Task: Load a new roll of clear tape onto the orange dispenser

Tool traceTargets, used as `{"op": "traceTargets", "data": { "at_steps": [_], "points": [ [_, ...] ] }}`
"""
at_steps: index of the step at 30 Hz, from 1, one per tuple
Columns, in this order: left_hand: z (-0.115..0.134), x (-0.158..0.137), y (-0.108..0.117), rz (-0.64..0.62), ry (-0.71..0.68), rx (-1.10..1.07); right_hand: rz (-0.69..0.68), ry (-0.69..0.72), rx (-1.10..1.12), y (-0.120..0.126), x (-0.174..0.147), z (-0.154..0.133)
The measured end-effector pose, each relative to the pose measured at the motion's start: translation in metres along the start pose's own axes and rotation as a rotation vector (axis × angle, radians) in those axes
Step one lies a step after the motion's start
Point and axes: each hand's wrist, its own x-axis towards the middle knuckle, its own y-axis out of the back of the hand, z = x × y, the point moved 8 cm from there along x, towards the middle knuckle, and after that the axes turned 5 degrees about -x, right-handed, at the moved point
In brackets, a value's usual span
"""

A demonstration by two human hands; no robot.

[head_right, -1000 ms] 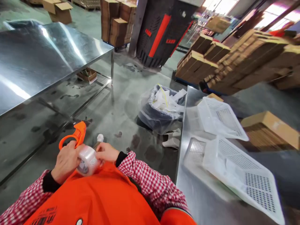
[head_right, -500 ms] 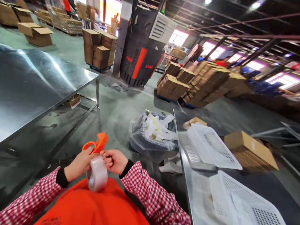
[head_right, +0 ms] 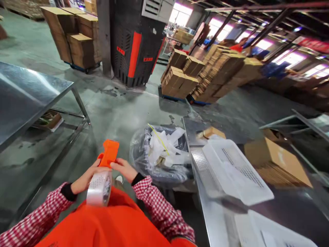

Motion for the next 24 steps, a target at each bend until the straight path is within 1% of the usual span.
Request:
{"op": "traceTargets", "data": {
  "at_steps": [2, 4, 6, 8, 10, 11, 14, 15, 16, 18, 21, 22, 24],
  "points": [
    [0.006, 0.03, -0.001, -0.086, -0.041, -0.01, -0.039, 0.078, 0.138, -0.003, 0.036, -0.005],
    [0.009, 0.056, 0.002, -0.101, -0.084, 0.039, -0.039, 0.094, 0.25, 0.002, 0.065, -0.013],
    [0.006, 0.08, 0.008, -0.056, -0.106, 0.08, -0.039, 0.053, 0.345, 0.013, 0.086, -0.021],
    [-0.002, 0.103, 0.014, -0.016, -0.103, 0.138, 0.003, -0.044, 0.395, 0.028, 0.102, -0.025],
    [-0.011, 0.126, 0.019, -0.02, -0.089, 0.207, 0.108, -0.11, 0.364, 0.045, 0.116, -0.031],
    [-0.014, 0.137, 0.022, -0.03, -0.091, 0.237, 0.159, -0.093, 0.317, 0.054, 0.124, -0.039],
    [-0.016, 0.171, 0.034, -0.067, -0.12, 0.255, 0.29, 0.092, 0.105, 0.077, 0.151, -0.076],
    [-0.016, 0.183, 0.041, -0.074, -0.121, 0.235, 0.326, 0.128, 0.051, 0.085, 0.161, -0.087],
    [-0.016, 0.196, 0.048, -0.082, -0.119, 0.21, 0.338, 0.129, 0.017, 0.092, 0.173, -0.095],
    [-0.017, 0.223, 0.065, -0.104, -0.118, 0.152, 0.295, 0.108, 0.017, 0.106, 0.196, -0.108],
    [-0.015, 0.266, 0.091, -0.175, -0.153, 0.09, 0.153, 0.142, 0.035, 0.122, 0.232, -0.135],
    [-0.015, 0.281, 0.101, -0.199, -0.151, 0.039, 0.125, 0.146, 0.024, 0.128, 0.244, -0.146],
    [-0.017, 0.308, 0.12, -0.238, -0.085, -0.151, 0.077, 0.109, -0.024, 0.136, 0.268, -0.166]
  ]
}}
